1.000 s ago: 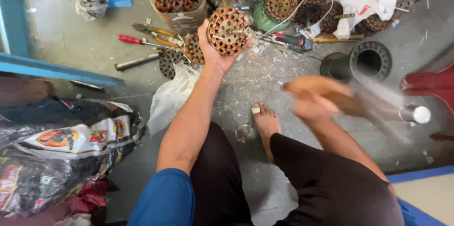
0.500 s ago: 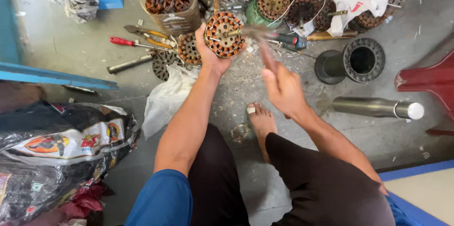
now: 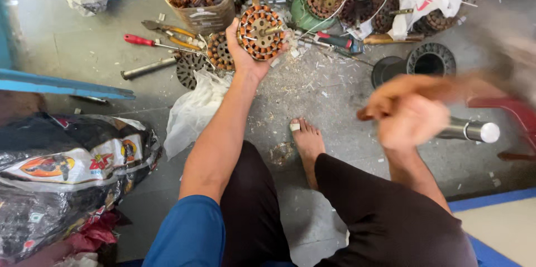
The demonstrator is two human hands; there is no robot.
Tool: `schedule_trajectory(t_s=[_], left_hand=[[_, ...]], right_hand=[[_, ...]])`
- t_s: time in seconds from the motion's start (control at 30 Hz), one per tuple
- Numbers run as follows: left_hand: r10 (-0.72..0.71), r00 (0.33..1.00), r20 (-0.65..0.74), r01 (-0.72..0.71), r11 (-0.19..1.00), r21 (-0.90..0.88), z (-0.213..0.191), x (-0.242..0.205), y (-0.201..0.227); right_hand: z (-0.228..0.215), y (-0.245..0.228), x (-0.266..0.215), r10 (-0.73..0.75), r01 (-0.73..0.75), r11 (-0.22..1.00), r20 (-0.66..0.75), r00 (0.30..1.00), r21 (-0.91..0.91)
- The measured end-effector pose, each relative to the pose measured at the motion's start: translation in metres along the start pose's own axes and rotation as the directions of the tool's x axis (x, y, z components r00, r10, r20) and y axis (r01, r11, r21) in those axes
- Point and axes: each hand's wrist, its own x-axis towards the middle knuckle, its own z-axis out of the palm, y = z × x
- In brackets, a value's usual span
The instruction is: The person hammers a metal rod into a copper-wound stator while seated on the floor, then returns to a workbench to insert and trim white plastic ties into the stator slots using scissors.
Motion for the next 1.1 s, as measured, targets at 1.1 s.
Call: schedule_trajectory(t_s=[1.1], left_hand=[[-0.091,0.992,0.083,0.083,0.992,0.092,0.0,-0.003,-0.006]], right_hand=[[0.064,0.006,-0.01,-0.215,0.362,0.465,0.293,0.931,-0.808]])
